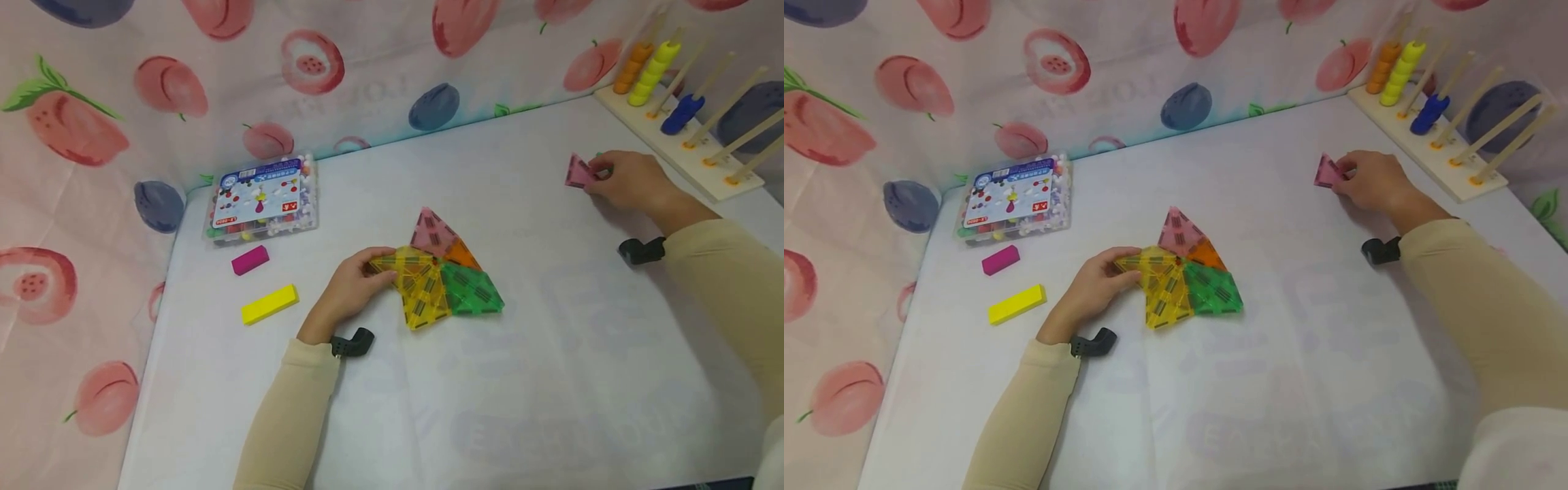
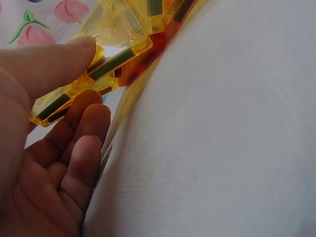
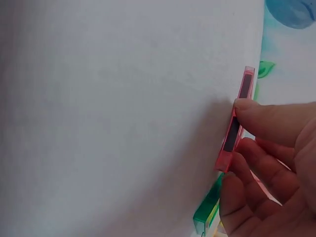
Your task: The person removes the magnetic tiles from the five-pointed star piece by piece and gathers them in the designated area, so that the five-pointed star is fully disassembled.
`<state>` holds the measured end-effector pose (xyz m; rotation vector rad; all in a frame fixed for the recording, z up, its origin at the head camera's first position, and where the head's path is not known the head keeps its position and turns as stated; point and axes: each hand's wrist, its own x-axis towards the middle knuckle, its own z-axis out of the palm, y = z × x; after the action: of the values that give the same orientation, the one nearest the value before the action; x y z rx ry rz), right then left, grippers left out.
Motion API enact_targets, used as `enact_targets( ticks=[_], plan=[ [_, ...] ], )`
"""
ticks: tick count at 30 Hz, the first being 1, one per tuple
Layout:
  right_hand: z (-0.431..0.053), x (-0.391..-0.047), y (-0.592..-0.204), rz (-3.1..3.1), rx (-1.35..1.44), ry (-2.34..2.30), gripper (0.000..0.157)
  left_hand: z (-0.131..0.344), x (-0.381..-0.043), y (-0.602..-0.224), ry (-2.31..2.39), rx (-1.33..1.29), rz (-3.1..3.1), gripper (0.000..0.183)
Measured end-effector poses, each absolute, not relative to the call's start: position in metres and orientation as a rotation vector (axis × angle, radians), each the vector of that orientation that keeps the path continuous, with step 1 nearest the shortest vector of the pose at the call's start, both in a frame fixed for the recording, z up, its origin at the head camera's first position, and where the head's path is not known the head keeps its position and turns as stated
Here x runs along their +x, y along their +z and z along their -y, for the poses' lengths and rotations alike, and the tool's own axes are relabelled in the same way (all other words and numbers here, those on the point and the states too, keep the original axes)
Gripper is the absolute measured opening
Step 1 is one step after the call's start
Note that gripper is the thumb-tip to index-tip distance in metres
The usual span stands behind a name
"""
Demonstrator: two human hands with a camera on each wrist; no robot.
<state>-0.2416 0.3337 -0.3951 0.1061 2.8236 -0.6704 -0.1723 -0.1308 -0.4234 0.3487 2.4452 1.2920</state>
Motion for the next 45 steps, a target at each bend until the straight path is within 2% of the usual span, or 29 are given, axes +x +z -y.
enact_targets(
  ticks=[4,11,21,34,41,45],
  plan=[
    [-0.333,-0.238,-0.395,-2.803,0.162,-0.633,0.062,0.130,-0.172,-0.424,1.284,0.354,-2.436,0.042],
    [-0.333,-0.229,-0.390,-2.809,0.198,-0.567,0.054,0.130,-0.174,-0.422,1.292,0.349,-2.454,0.041],
    [-0.328,-0.238,-0.392,-2.811,0.069,-0.658,0.066,0.131,-0.173,-0.427,1.301,0.332,-2.440,0.040],
    [-0.338,-0.239,-0.390,-2.875,-0.019,-0.473,0.052,0.132,-0.174,-0.424,1.306,0.372,-2.452,0.040],
    [-0.339,-0.227,-0.376,-2.835,0.121,-0.632,0.069,0.131,-0.173,-0.422,1.287,0.346,-2.446,0.040],
    [-0.337,-0.218,-0.360,-2.837,0.171,-0.751,0.069,0.130,-0.172,-0.421,1.298,0.350,-2.450,0.039]
  ],
)
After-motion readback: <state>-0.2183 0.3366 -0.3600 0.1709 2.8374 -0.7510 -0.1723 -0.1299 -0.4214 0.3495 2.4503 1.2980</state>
